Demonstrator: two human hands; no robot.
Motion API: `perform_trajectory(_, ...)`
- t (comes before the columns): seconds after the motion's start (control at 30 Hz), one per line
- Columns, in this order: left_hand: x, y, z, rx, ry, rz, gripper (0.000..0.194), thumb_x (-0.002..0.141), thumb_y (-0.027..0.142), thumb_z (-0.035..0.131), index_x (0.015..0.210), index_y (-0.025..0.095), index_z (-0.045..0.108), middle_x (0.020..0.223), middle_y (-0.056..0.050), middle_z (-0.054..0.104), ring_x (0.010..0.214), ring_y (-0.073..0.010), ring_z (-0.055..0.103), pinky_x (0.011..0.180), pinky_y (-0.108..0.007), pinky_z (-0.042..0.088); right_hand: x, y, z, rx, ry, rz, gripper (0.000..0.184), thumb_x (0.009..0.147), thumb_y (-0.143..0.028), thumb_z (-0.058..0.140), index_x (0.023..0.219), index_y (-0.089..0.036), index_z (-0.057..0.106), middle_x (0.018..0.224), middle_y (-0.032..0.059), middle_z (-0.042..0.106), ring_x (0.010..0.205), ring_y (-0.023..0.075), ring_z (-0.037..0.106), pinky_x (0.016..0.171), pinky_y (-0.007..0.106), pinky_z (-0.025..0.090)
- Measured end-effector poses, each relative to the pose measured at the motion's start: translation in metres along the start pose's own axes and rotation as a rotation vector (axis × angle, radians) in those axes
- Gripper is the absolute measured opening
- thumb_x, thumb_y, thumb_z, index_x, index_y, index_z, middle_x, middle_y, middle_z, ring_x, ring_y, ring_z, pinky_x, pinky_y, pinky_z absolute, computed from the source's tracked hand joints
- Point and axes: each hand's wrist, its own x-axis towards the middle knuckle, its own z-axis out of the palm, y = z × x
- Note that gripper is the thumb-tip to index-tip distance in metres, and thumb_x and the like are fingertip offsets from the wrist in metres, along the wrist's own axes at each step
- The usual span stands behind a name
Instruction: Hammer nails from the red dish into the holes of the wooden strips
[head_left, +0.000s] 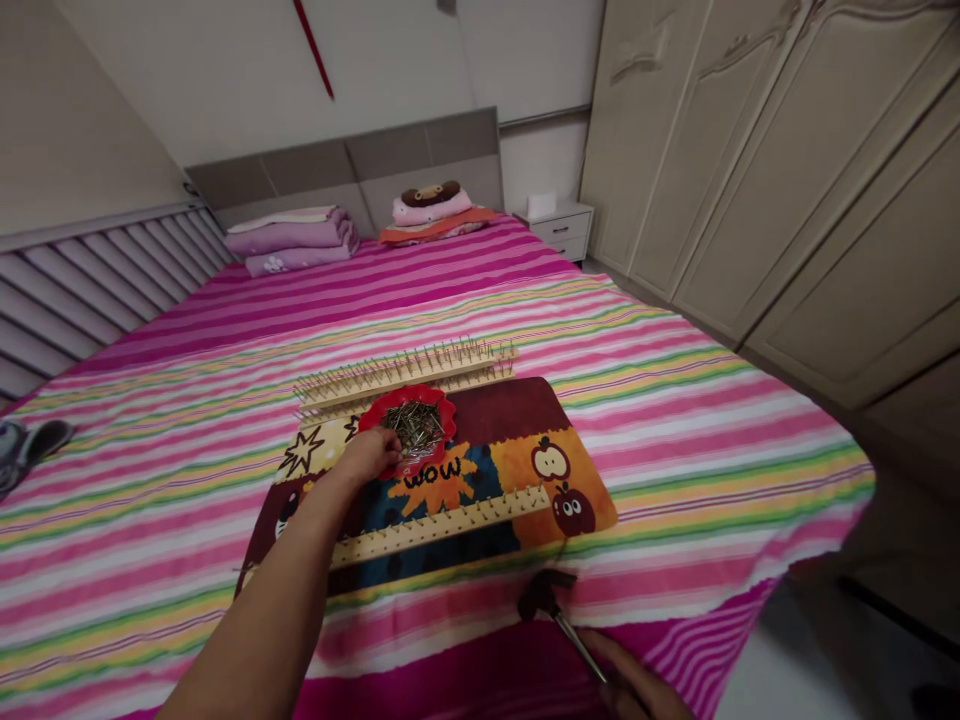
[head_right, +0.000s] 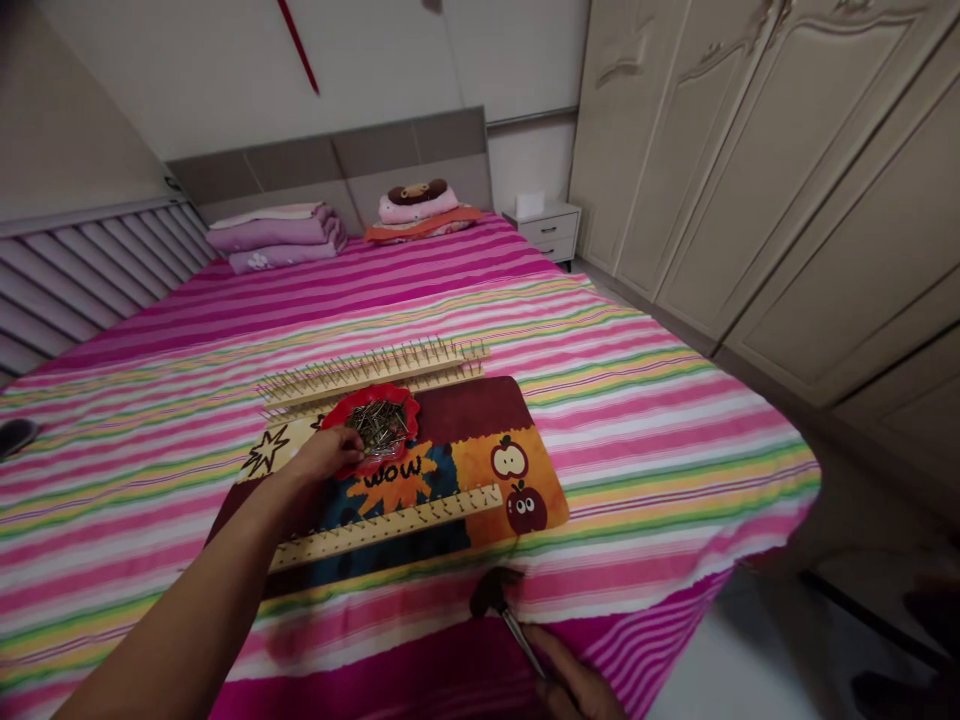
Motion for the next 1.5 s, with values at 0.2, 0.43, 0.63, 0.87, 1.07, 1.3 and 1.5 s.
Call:
perform_trajectory(0.2, 0.006, 0.006, 0.001, -0.008, -0.053, -0.013, 0.007, 0.066, 0.015, 0.06, 0.064, 0.02, 0.063, 0.067, 0.0, 0.066, 0.067, -0.014, 0.059, 0.061, -0.022, 0.039, 0.001, -0.004, 0.001, 0.009, -0.001, -0.005, 0.048, 0.088, -0.046, 0.049, 0.133, -0.027, 0.053, 0.136, 0.0044, 0.055, 0.126, 0.0252, 0.048, 0.106, 0.035, 0.037)
perform_trajectory(0.43, -0.002, 0.002, -0.001, -0.063, -0.014, 0.005, 0.009, 0.069, 0.016, 0.056, 0.068, 0.019, 0.064, 0.075, -0.002, 0.066, 0.07, -0.0141, 0.058, 0.066, -0.023, 0.04, 0.002, 0.002, 0.0, 0.001, 0.007, 0.016, 0.049, 0.088, -0.043, 0.049, 0.133, -0.025, 0.052, 0.136, 0.0051, 0.055, 0.127, 0.0245, 0.048, 0.106, 0.034, 0.035)
perform_trajectory(0.63, 0.003, 0.006, 0.005, -0.145, -0.053, -0.028, 0.007, 0.062, 0.014, 0.059, 0.058, 0.02, 0.06, 0.055, 0.001, 0.058, 0.058, -0.0137, 0.054, 0.058, -0.023, 0.037, 0.003, 0.0, 0.001, 0.002, -0.005, 0.026, 0.05, 0.087, -0.044, 0.049, 0.133, -0.026, 0.053, 0.137, 0.0048, 0.055, 0.126, 0.0245, 0.049, 0.106, 0.034, 0.036)
perform_trajectory(0.87, -0.005, 0.0, 0.0, -0.316, -0.036, -0.02, 0.003, 0.061, 0.021, 0.057, 0.058, 0.019, 0.057, 0.051, 0.004, 0.055, 0.051, -0.0115, 0.049, 0.052, -0.022, 0.036, 0.002, -0.001, 0.002, -0.046, 0.021, 0.06, 0.055, 0.084, -0.05, 0.051, 0.131, -0.023, 0.055, 0.135, 0.0064, 0.057, 0.126, 0.0256, 0.048, 0.106, 0.034, 0.036)
perform_trajectory(1.07, -0.017, -0.007, -0.007, -0.549, 0.027, 0.017, 0.022, 0.058, 0.04, 0.061, 0.061, 0.019, 0.057, 0.055, 0.004, 0.056, 0.055, -0.0118, 0.049, 0.056, -0.024, 0.039, 0.001, -0.002, 0.002, -0.018, 0.015, 0.067, 0.056, 0.084, -0.051, 0.05, 0.132, -0.024, 0.053, 0.136, 0.006, 0.055, 0.126, 0.0249, 0.049, 0.106, 0.034, 0.035)
perform_trajectory(1.3, -0.033, -0.003, -0.008, -0.983, 0.136, -0.081, 0.039, 0.041, 0.043, 0.075, 0.064, 0.017, 0.058, 0.052, 0.006, 0.053, 0.048, -0.0072, 0.043, 0.05, -0.022, 0.034, 0.001, 0.0, 0.0, 0.03, -0.051, 0.053, 0.053, 0.088, -0.049, 0.047, 0.135, -0.026, 0.049, 0.14, 0.0048, 0.051, 0.126, 0.0246, 0.049, 0.103, 0.036, 0.039)
perform_trajectory(1.5, -0.057, 0.013, -0.014, -1.256, 0.161, -0.126, 0.036, 0.043, 0.032, 0.074, 0.074, 0.013, 0.068, 0.062, -0.002, 0.065, 0.052, -0.0079, 0.051, 0.047, -0.02, 0.035, -0.001, -0.008, 0.006, 0.078, 0.042, 0.029, 0.051, 0.086, -0.05, 0.05, 0.13, -0.026, 0.055, 0.133, 0.007, 0.059, 0.122, 0.0265, 0.053, 0.102, 0.037, 0.04)
